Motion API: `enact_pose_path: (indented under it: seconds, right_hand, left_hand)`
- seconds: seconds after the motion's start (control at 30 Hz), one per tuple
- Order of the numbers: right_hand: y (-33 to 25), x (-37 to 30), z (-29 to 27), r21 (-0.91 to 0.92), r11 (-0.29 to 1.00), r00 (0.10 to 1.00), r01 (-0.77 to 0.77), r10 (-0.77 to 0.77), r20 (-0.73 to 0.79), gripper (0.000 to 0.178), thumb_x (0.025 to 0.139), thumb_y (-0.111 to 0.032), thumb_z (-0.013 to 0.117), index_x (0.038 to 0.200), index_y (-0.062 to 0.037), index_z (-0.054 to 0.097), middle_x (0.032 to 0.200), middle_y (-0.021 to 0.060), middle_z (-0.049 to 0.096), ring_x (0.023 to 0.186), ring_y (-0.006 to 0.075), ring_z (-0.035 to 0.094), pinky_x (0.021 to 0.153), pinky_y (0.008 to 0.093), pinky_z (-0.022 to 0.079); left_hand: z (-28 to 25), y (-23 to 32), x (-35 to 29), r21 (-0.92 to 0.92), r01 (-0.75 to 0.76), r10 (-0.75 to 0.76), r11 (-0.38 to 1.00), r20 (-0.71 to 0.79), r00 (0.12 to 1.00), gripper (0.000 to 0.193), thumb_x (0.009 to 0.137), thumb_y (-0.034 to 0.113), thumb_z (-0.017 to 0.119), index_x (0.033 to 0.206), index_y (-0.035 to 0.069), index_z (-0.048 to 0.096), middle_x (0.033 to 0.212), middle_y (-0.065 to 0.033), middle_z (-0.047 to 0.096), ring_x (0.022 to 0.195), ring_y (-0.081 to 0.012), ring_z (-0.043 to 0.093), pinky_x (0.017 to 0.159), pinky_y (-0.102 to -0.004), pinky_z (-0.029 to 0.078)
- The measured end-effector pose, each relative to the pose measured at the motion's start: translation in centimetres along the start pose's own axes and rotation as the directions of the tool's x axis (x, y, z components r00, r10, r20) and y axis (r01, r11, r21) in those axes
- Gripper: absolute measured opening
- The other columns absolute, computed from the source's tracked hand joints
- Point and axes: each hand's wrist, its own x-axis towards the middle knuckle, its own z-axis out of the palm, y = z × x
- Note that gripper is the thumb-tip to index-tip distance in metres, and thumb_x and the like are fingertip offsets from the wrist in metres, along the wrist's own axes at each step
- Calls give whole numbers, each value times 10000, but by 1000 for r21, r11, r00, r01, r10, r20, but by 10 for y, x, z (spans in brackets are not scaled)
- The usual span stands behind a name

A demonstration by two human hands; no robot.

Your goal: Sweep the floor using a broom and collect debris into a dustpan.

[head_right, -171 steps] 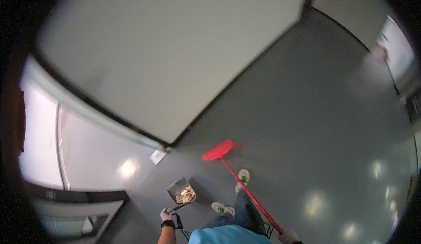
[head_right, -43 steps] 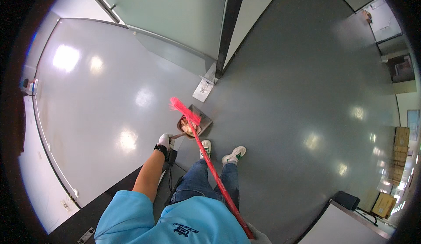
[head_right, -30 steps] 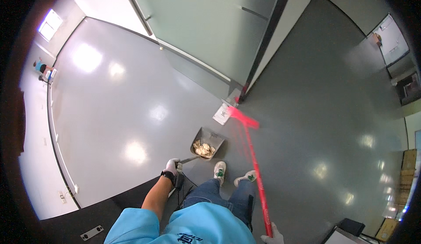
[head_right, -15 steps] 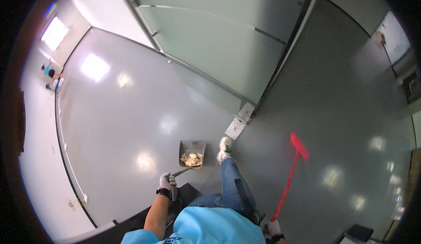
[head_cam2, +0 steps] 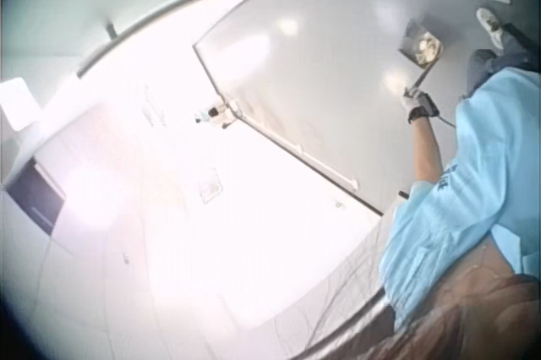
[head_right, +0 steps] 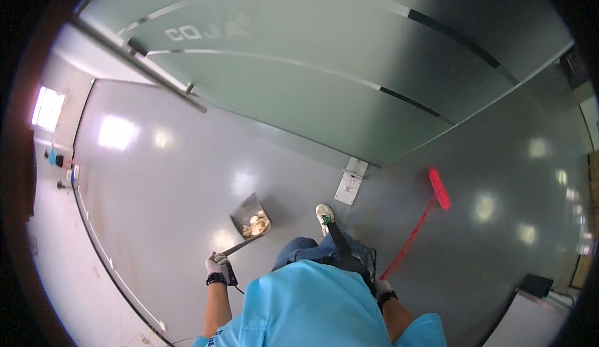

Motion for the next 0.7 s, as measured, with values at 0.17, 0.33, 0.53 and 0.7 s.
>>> enact_pose_path:
  seconds: [0.17, 0.33, 0.53, 0.7]
  right_hand:
    - [-36, 36, 54, -426, 900, 978, 89, -160, -134, 144, 731, -136, 426, 736, -14, 503, 699, 102, 527, 629, 228, 512, 528, 324, 417]
    - [-120, -10, 103, 827, 544, 966, 142, 108, -236, 247, 718, -207, 449, 646, 29, 469, 577, 118, 509, 471, 216, 487, 415, 320, 376]
    - [-194, -48, 278, 928, 157, 892, 338, 262, -369, 244, 732, -235, 422, 644, -7, 419, 463, 71, 408, 360, 180, 415, 342, 300, 352]
    - [-276, -156, 424, 978, 207, 923, -11, 379, -70, 319, 714, -321, 387, 632, -22, 461, 458, 61, 419, 396, 171, 426, 385, 299, 352]
  left_hand:
    - [72, 94, 50, 58, -118, 120, 991, -29, 992, 286, 751, 214, 342, 487, 141, 260, 403, 42, 266, 320, -62, 268, 269, -186, 197]
    - [114, 251, 132, 577, -334, 385, 746, 35, 922, 272, 771, 182, 315, 511, 136, 250, 462, 16, 254, 407, -101, 264, 365, -210, 241]
    - [194, 351, 151, 740, -20, 151, 672, -111, 982, 212, 751, 176, 362, 555, 101, 332, 480, -5, 328, 431, -127, 346, 403, -229, 319]
    - [169, 517, 120, 782, 105, -105, 615, -51, 993, 195, 729, 163, 389, 559, 88, 329, 485, -7, 330, 411, -116, 341, 388, -214, 320]
